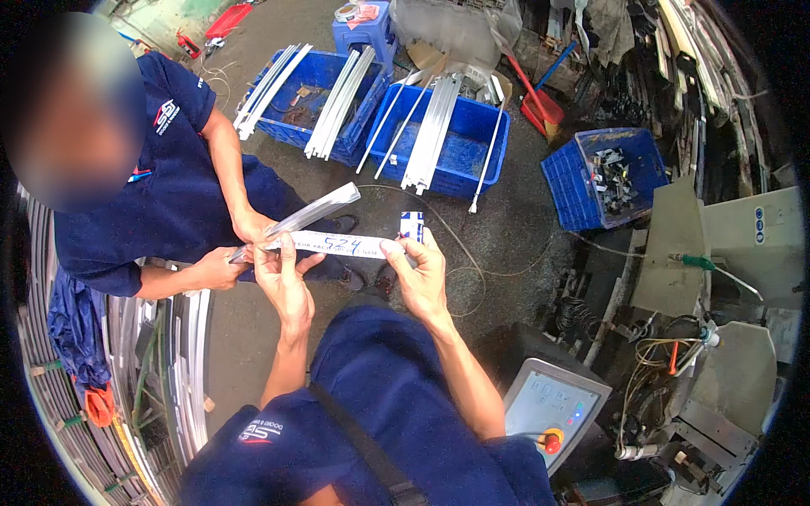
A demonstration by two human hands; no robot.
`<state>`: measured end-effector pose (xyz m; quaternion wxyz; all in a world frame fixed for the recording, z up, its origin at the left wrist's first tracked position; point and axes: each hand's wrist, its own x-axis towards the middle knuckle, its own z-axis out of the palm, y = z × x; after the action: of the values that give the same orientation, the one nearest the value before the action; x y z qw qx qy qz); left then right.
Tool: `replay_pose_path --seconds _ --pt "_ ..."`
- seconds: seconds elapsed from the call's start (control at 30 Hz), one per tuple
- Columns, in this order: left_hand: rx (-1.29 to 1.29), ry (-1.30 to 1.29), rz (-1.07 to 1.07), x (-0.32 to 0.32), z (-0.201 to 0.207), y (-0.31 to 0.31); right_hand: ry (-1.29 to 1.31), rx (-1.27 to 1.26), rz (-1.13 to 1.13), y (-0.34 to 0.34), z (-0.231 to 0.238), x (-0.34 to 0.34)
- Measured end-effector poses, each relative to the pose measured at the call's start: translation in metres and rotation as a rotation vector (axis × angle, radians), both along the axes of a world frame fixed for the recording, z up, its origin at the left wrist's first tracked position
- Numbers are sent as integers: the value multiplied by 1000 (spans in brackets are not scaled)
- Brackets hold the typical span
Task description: Reviewing specifications on paper, operating a machine interface, measuring metal profiles with a tape measure, and labeling them with tape and marker.
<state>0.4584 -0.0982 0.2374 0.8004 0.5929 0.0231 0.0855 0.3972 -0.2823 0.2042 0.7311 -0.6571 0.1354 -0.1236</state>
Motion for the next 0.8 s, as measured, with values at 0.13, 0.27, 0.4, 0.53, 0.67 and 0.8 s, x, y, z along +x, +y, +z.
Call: replay_pose_path --seconds 0.13,0.27,0.4,0.53,0.67,0.8 --pt "85 52 71 7 -14 5 -21 -228 -6 -6 7 21" --pt "492 -49 263 22 -45 23 -37 -356 35 -2 25 59" --pt "827 -230 422 37 -30 27 -50 -613 -10 2 26 91" --pt "1067 -233 412 52 -19 34 56 -659 40 6 48 109" --pt "1215 -198 293 59 -25 41 116 -956 37 8 36 125" --pt "1315 -107 166 64 -21 49 282 -1014 104 9 27 124"
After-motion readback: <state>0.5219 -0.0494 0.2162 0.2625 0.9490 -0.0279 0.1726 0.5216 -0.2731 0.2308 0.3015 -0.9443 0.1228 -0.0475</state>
